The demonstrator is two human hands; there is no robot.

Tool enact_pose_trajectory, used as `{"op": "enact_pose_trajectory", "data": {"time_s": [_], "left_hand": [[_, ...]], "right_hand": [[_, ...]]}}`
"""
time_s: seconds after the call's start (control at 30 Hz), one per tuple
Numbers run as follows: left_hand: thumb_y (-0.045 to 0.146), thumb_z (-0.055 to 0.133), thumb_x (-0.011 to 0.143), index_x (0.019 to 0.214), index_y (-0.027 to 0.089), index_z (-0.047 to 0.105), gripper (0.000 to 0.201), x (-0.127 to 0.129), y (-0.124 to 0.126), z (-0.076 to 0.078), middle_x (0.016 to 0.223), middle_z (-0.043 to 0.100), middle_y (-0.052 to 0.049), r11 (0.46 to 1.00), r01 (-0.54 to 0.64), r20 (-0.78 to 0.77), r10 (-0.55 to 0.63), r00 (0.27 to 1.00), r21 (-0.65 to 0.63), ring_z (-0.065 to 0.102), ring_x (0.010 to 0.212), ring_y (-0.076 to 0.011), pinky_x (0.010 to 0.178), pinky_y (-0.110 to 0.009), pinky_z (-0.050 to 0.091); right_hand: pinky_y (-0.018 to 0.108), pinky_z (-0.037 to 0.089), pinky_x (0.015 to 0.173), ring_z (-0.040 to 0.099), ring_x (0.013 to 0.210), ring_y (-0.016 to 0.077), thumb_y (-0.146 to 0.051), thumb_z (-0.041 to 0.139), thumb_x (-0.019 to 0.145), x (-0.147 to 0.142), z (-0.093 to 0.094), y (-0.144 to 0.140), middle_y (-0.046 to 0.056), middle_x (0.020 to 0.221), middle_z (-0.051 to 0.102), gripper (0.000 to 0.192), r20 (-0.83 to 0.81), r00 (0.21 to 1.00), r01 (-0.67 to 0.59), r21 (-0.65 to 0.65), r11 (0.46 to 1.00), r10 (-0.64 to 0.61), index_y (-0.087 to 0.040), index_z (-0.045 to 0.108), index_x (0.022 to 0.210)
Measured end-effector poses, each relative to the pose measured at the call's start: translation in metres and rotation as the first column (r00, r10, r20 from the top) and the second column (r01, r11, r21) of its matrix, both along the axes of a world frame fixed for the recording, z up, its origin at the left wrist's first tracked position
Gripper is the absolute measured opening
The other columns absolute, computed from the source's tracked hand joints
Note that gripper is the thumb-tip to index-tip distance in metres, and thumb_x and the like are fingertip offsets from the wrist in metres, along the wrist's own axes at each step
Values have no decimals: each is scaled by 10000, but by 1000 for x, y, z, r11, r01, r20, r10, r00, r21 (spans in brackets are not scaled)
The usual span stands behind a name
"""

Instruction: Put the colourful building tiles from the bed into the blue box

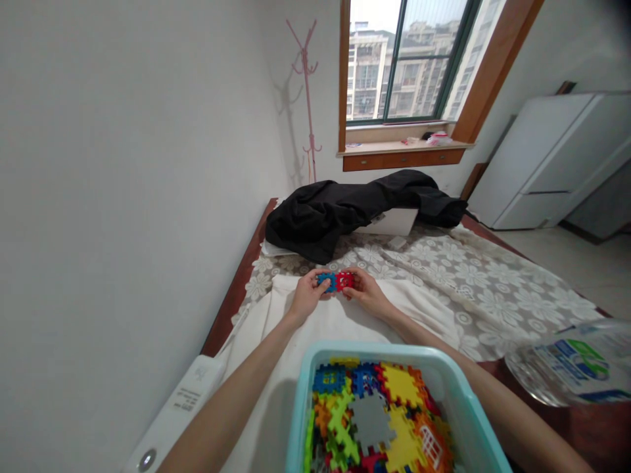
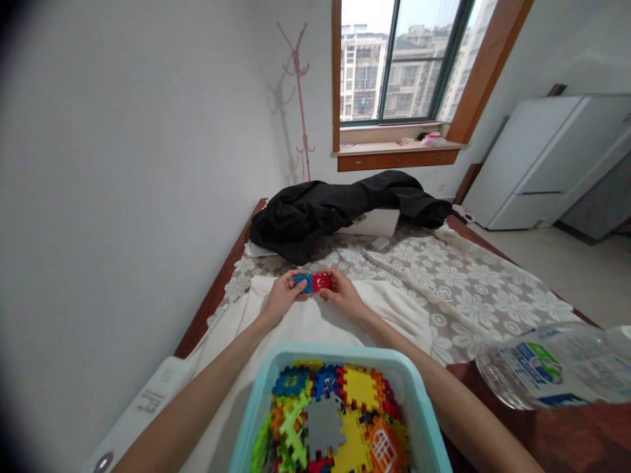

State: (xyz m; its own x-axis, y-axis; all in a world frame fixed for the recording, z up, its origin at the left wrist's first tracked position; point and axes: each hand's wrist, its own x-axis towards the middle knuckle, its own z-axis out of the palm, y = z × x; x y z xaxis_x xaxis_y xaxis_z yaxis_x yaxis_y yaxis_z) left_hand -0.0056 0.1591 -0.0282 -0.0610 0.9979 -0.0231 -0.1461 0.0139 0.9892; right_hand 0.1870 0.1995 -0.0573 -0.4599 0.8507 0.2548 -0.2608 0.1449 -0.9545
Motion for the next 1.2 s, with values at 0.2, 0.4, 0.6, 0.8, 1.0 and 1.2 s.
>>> {"op": "enact_pose_trajectory", "data": {"time_s": [0.2, 0.4, 0.6, 0.8, 1.0, 1.2], "left_hand": [[496, 879, 745, 1222, 169, 665, 617, 1, -1, 4, 822, 768, -23, 1000, -19, 23, 19, 1000, 5, 733, 656, -151, 645, -271, 635], [538, 829, 793, 1216, 150, 734, 582, -3, 0, 6, 918, 811, -75, 1000, 21, 62, -20, 998, -12, 755, 722, -180, 680, -288, 633], [529, 868, 764, 1251, 144, 753, 632, -1, 1, 0, 891, 823, -79, 999, 44, 78, -43, 996, -3, 752, 737, -172, 725, -282, 622], [514, 894, 737, 1242, 151, 764, 635, -1, 3, -5, 941, 824, -77, 999, 46, 88, -48, 995, 17, 750, 786, -169, 794, -307, 624], [512, 905, 721, 1258, 154, 762, 661, -1, 4, -6, 1015, 828, -86, 997, 63, 92, -66, 994, 33, 739, 813, -167, 798, -290, 605], [495, 882, 762, 1279, 165, 757, 627, -1, 2, -1, 1033, 828, -89, 993, 109, 87, -112, 990, 42, 730, 828, -171, 802, -283, 580]], "right_hand": [[266, 478, 590, 610, 674, 152, -324, 851, 764, -1, 3, 0, -12, 884, 701, 590, -90, 994, 57, -66, 996, -63, -278, 530, 1257], [267, 470, 592, 617, 658, 153, -390, 829, 786, 1, 8, -1, -10, 826, 713, 481, -80, 992, 95, -89, 991, -102, -239, 587, 1174], [314, 525, 668, 685, 732, 203, -417, 823, 781, 0, 4, 1, 45, 881, 771, 365, -38, 985, 165, -95, 982, -169, -215, 663, 1040], [335, 532, 733, 705, 824, 230, -416, 775, 824, 2, 2, 1, 64, 955, 794, 296, 36, 990, 136, -7, 991, -136, -193, 746, 1017], [331, 505, 744, 662, 807, 216, -416, 722, 879, 5, 5, 0, 49, 943, 793, 300, 169, 975, 125, 128, 984, -145, -194, 808, 1061], [355, 502, 806, 665, 903, 248, -405, 748, 881, 7, 13, -3, 52, 983, 770, 251, 171, 975, 109, 203, 973, -145, -236, 830, 1048]]}}
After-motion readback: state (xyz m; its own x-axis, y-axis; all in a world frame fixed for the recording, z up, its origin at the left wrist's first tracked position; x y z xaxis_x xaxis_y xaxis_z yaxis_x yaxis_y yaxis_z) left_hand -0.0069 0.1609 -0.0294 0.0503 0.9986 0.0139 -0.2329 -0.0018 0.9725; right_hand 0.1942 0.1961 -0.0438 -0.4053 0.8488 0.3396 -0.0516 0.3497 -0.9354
